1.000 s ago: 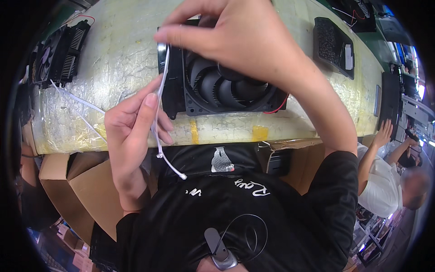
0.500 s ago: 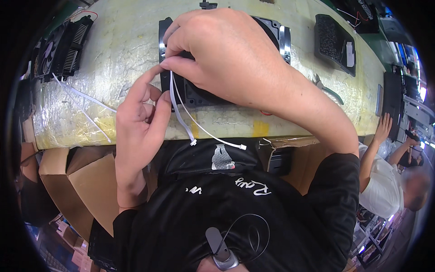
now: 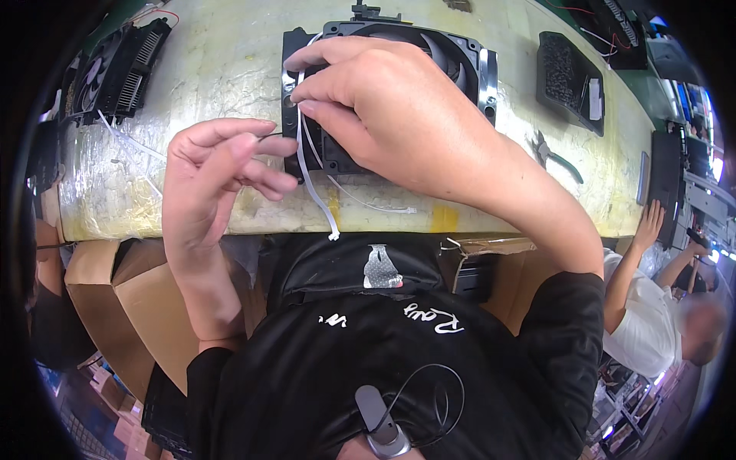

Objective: Securing electronic fan components with zip ties and assembling them into a plastic unit on a factory assembly line.

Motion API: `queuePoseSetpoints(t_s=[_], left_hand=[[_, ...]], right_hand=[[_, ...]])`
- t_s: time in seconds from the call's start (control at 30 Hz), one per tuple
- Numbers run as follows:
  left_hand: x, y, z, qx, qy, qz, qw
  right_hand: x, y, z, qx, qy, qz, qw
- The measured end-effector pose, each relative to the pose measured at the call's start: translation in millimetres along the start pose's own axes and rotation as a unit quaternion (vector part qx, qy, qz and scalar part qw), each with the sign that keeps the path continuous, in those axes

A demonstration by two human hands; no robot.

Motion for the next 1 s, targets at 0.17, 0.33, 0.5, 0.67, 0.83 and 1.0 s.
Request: queuePoseSetpoints(t_s=[0.17,0.33,0.5,0.67,0.83,1.0], left_hand=[[10,-6,3,0.018,0.044,-0.045,0.998],[9,-12,-4,0.022,0.025,-0.075,0.997],[14,-15,-3,-0.006,0.011,-0.041,0.999],[16,-19,-2,-0.017,0.034,-0.032,0.999],[15,-21,0,-0.017,0.009,-0.047,0.999],[15,-23,0,-0.014,-0.004,-0.044,0.999]], right_hand=[[2,0,-3,0.000,0.008,-0.004,1.000],[0,-1,-3,0.007,0.011,-0.011,1.000],[-1,0,-3,0.011,0.001,-0.010,1.000],[-2,-1,-3,0.008,-0.007,-0.014,1.000],[-1,-1,-3,0.005,-0.008,-0.006,1.000],[-2,-1,-5,0.017,-0.011,-0.012,1.000]])
Point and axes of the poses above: each hand's wrist, its own y-axis away from the middle knuckle, its own z-axis out of the back of the hand, x = y × z, the point moved 9 cm from there along -y, towards the middle knuckle, and after that the axes turned 1 degree about y, right-handed, at the moved point
